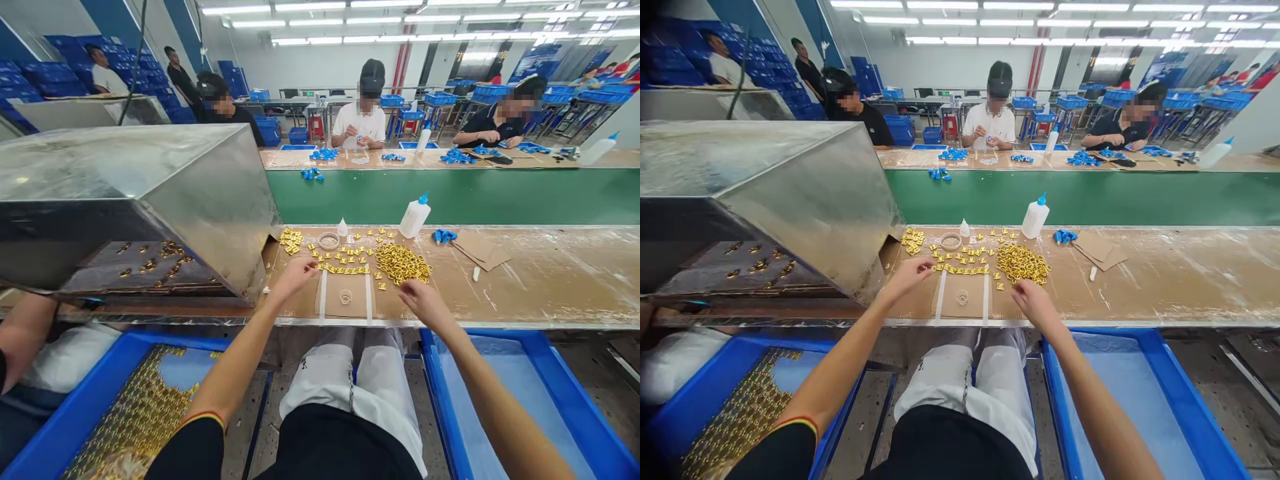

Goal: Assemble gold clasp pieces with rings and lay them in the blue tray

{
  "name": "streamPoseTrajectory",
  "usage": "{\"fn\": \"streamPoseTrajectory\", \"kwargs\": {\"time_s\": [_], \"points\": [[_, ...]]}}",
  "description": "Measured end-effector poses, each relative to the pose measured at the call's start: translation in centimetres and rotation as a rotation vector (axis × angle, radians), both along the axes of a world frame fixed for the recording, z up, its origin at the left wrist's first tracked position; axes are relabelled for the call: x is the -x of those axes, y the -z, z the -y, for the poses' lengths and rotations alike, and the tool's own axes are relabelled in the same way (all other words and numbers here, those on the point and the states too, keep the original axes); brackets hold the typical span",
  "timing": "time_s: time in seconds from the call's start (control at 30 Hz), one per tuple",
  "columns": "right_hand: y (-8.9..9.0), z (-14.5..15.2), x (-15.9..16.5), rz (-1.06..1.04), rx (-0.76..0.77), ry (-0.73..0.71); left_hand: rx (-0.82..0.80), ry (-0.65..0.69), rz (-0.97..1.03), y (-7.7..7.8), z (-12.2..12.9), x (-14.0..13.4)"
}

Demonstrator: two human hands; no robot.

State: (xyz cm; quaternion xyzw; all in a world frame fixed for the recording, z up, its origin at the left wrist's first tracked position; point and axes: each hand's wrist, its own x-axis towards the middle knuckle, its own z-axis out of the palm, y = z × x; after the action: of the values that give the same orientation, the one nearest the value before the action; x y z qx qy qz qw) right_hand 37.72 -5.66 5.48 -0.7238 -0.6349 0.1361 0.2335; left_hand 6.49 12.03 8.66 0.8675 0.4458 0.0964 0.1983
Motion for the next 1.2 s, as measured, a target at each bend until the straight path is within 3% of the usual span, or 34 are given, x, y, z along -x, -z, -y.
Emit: {"fn": "streamPoseTrajectory", "kwargs": {"time_s": [0.17,0.3,0.5,1.2], "points": [[2.2,-11.6,2.7,0.177,0.125,-0.228,-0.022,0.224,-0.148,3.3,-3.8,-7.1],[3.8,-16.3,2.7,0.260,0.223,-0.369,-0.030,0.295,-0.240,5.4,-4.9,-8.8],[5.3,-16.9,2.6,0.252,0.225,-0.440,-0.022,0.388,-0.266,6.6,-6.5,-8.5],[5.9,-17.4,2.2,0.268,0.116,-0.476,-0.095,0.462,-0.326,6.6,-6.1,-10.6]]}}
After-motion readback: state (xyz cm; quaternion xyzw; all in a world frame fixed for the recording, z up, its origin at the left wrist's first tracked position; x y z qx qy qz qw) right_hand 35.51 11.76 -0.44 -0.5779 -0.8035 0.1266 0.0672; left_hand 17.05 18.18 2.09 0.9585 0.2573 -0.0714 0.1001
